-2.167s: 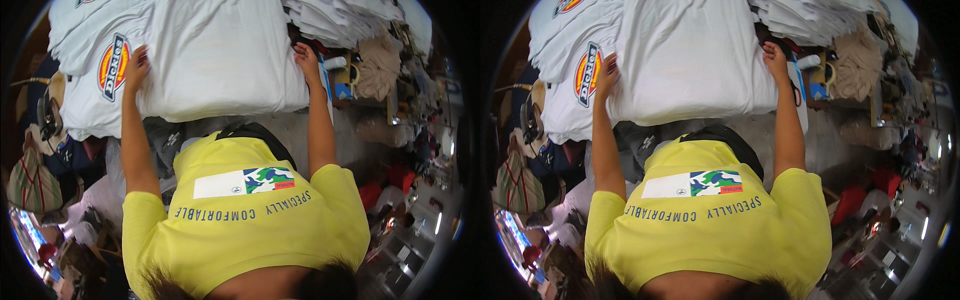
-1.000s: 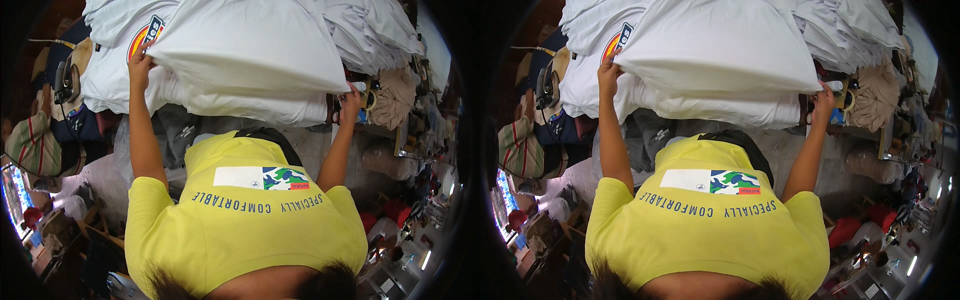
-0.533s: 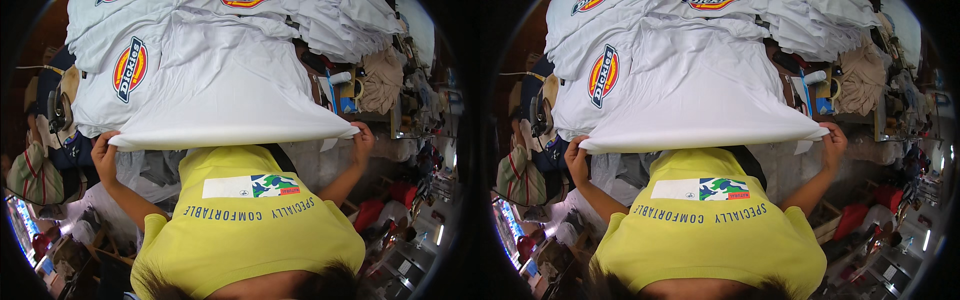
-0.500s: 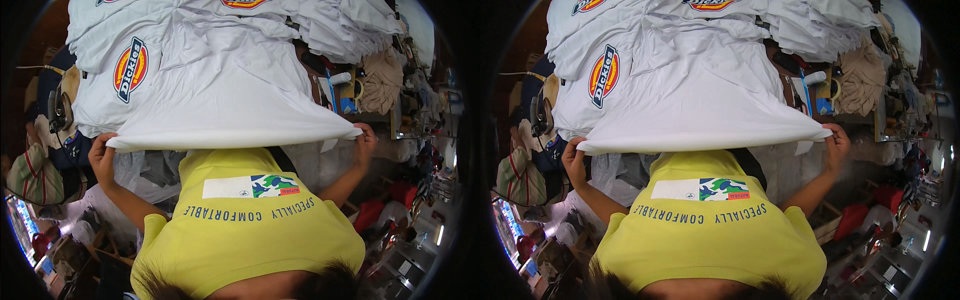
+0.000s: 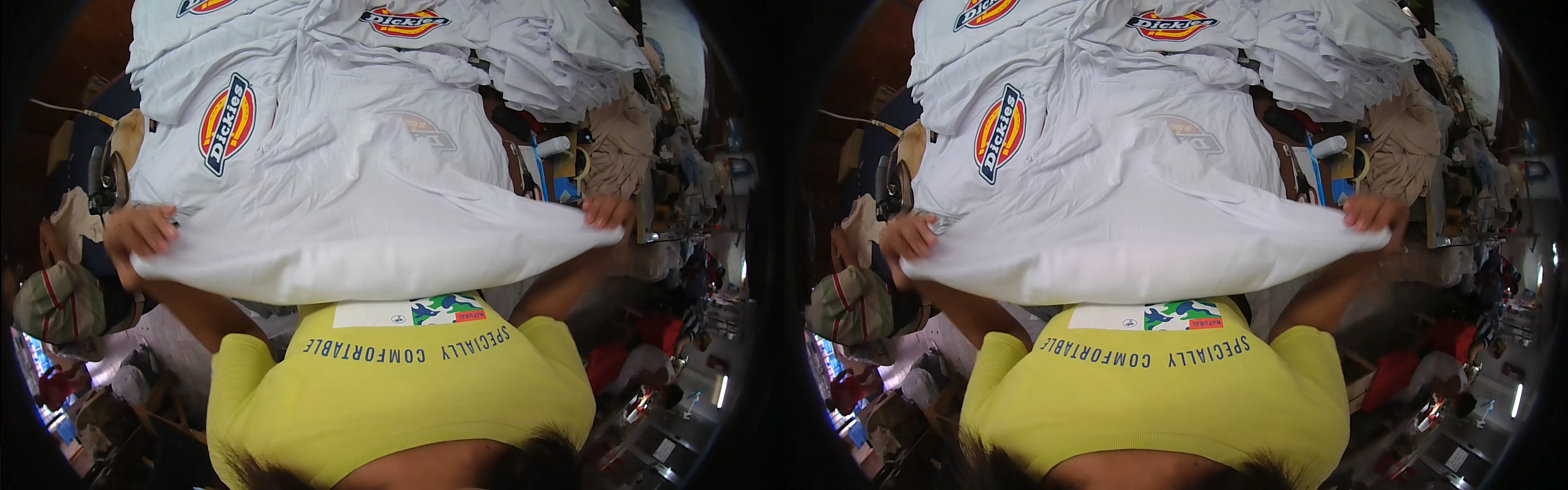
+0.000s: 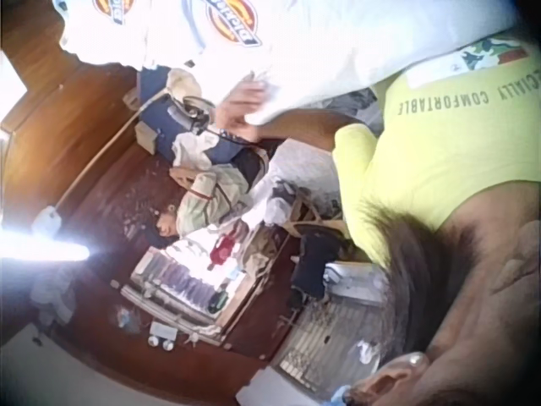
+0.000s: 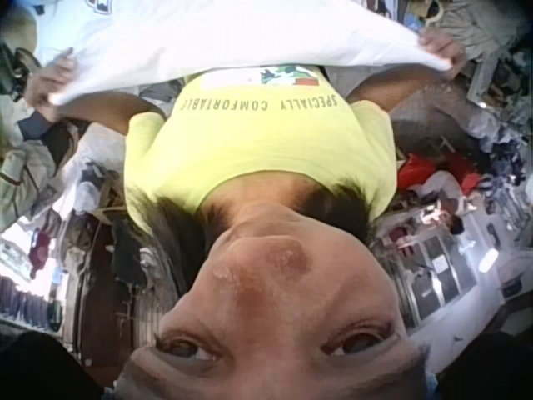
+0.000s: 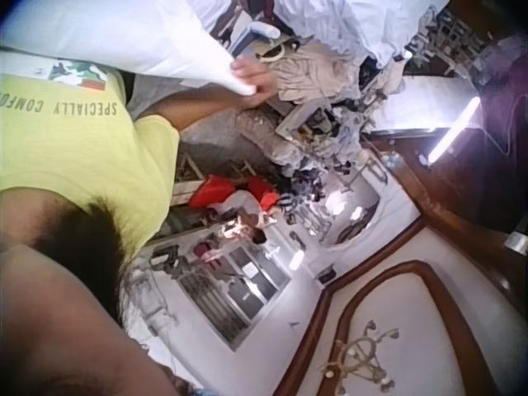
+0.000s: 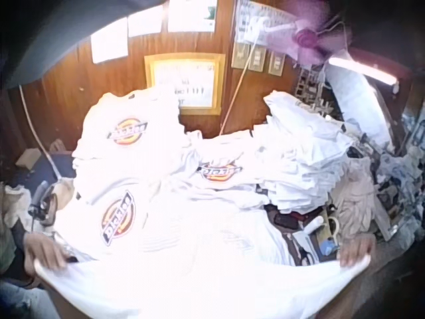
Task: The person folds white t-shirts from a large stack, smooths them by hand, and uses shears to cut a small piece of fabric from one shirt before placing it back on the pile.
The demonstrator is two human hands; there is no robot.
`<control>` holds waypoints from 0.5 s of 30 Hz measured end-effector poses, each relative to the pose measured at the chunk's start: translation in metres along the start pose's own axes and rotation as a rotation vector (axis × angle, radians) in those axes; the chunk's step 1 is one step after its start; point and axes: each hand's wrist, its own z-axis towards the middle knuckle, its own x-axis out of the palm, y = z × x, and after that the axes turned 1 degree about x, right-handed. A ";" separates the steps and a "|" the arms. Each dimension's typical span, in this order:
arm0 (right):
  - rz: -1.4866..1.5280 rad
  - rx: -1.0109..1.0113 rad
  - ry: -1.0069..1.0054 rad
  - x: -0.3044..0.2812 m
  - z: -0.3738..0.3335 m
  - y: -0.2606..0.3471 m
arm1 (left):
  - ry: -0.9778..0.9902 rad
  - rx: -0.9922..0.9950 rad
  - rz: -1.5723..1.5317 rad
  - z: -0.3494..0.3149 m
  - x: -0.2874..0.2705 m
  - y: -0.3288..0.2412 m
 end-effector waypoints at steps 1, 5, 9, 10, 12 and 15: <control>-0.043 -0.069 -0.224 0.004 0.013 -0.022 | -0.279 -0.031 -0.131 0.002 -0.023 0.021; 0.565 0.614 -0.564 -0.019 0.069 -0.157 | -1.462 -0.468 -0.179 -0.025 -0.068 0.146; 0.757 0.977 -0.443 0.012 0.054 -0.180 | -1.392 -0.643 -0.450 -0.012 -0.027 0.156; 0.753 0.984 -0.354 0.008 0.049 -0.176 | -1.466 -0.684 -0.422 -0.006 -0.025 0.150; 0.725 0.905 -0.228 0.005 0.053 -0.156 | -1.449 -0.596 -0.342 -0.021 -0.026 0.134; 0.771 0.703 -0.263 -0.002 0.075 -0.108 | -1.161 -0.220 -0.588 0.009 -0.028 0.092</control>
